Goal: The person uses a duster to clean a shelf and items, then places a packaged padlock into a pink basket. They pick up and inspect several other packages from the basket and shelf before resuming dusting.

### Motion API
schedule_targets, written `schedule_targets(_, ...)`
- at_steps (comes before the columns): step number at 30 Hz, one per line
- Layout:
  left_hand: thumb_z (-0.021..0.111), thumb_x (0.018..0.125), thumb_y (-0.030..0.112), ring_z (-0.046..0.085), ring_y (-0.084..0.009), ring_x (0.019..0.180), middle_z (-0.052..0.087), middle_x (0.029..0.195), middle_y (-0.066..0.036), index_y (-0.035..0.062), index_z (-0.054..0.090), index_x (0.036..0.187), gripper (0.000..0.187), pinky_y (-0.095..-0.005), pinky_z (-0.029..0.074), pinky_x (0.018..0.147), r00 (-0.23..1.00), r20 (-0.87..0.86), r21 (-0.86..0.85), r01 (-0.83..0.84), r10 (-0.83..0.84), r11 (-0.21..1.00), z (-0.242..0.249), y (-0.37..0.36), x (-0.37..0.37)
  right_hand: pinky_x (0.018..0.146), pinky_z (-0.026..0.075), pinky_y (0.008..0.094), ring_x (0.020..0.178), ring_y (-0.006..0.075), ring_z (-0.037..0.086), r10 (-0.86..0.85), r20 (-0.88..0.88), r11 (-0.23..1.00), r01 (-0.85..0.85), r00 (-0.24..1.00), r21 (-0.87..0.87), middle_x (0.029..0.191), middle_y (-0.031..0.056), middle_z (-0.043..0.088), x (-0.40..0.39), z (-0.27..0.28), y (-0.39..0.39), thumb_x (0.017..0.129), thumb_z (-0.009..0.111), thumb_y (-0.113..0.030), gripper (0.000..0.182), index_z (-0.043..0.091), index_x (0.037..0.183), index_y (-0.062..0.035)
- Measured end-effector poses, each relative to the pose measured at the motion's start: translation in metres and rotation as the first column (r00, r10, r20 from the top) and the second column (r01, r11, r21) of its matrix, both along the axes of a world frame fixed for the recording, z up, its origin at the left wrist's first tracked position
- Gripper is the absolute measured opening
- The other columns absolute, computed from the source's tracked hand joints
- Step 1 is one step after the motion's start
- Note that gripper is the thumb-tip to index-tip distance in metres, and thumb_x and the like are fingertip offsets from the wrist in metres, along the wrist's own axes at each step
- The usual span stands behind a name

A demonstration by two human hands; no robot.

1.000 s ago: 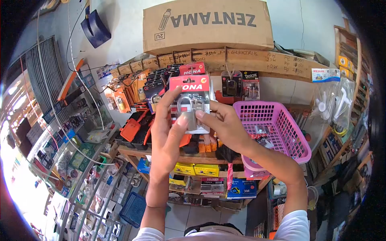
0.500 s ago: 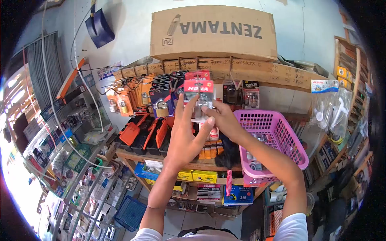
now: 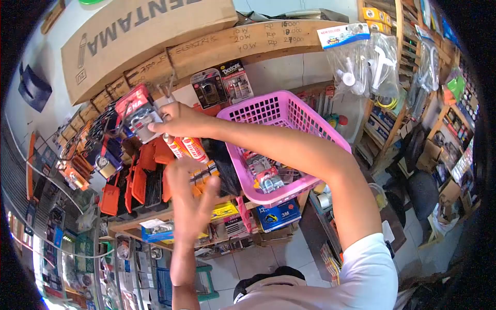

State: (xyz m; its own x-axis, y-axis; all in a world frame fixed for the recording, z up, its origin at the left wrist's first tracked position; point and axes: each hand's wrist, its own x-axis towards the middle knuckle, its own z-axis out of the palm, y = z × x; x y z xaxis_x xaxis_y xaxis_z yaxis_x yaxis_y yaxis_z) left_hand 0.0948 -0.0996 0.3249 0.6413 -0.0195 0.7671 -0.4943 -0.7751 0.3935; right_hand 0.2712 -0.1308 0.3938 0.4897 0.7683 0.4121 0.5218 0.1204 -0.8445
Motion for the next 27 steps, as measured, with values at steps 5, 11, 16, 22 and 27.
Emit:
schedule_targets(5, 0.075, 0.079, 0.025, 0.045, -0.039, 0.114, 0.047, 0.119, -0.02, 0.0027, 0.057, 0.113, 0.045, -0.0468, 0.038, 0.097, 0.961, -0.222, 0.231, 0.217, -0.166, 0.949, -0.037, -0.04, 0.006, 0.059, 0.051, 0.0279, 0.065, 0.012, 0.063, 0.076, 0.038, 0.995, -0.073, 0.996, -0.073, 0.083, 0.0104, 0.069, 0.027, -0.022, -0.022, 0.088, 0.07, -0.036, 0.05, 0.056, 0.114, 0.0042)
schedule_targets(11, 0.066, 0.085, 0.033, 0.034, -0.0447, 0.13, 0.043, 0.132, -0.019, 0.0065, 0.056, 0.115, 0.041, -0.0561, 0.031, 0.107, 0.923, -0.351, 0.295, 0.266, -0.155, 0.918, -0.078, -0.042, 0.014, 0.082, 0.051, 0.0441, 0.099, 0.0332, 0.065, 0.138, 0.465, 0.721, 0.234, 0.874, -0.653, 0.107, 0.0198, 0.066, 0.058, -0.071, -0.134, 0.087, 0.066, -0.042, 0.059, 0.049, 0.126, -0.001)
schedule_targets(16, 0.073, 0.077, 0.021, 0.032, -0.0468, 0.131, 0.042, 0.132, -0.018, 0.0102, 0.056, 0.115, 0.043, -0.058, 0.029, 0.107, 0.922, -0.347, 0.192, 0.248, -0.171, 0.949, -0.094, -0.047, 0.021, 0.088, 0.048, 0.0485, 0.105, 0.038, 0.062, 0.228, 0.454, 0.26, 0.396, 0.861, -0.881, 0.109, 0.0213, 0.065, 0.081, -0.123, -0.192, 0.086, 0.064, -0.044, 0.053, 0.054, 0.12, -0.0044)
schedule_targets(22, 0.07, 0.079, 0.041, 0.032, -0.0444, 0.131, 0.044, 0.131, -0.015, 0.0137, 0.059, 0.109, 0.042, -0.0581, 0.031, 0.102, 0.933, -0.345, 0.202, 0.18, -0.102, 0.963, -0.102, -0.048, 0.022, 0.085, 0.049, 0.0461, 0.098, 0.0387, 0.063, 0.159, 0.302, 0.315, 0.241, 0.94, -0.918, 0.102, 0.0208, 0.066, 0.075, -0.106, -0.219, 0.085, 0.067, -0.044, 0.051, 0.057, 0.113, -0.0033)
schedule_targets(27, 0.069, 0.081, 0.036, 0.033, -0.046, 0.131, 0.046, 0.129, -0.016, 0.0143, 0.056, 0.108, 0.037, -0.0581, 0.028, 0.106, 0.929, -0.354, 0.168, 0.174, -0.105, 0.97, -0.105, -0.047, 0.023, 0.081, 0.048, 0.0451, 0.091, 0.037, 0.063, 0.32, -0.113, 0.27, -0.205, 0.941, -0.941, 0.097, 0.019, 0.065, 0.078, -0.147, -0.24, 0.082, 0.07, -0.046, 0.053, 0.056, 0.107, -0.0015)
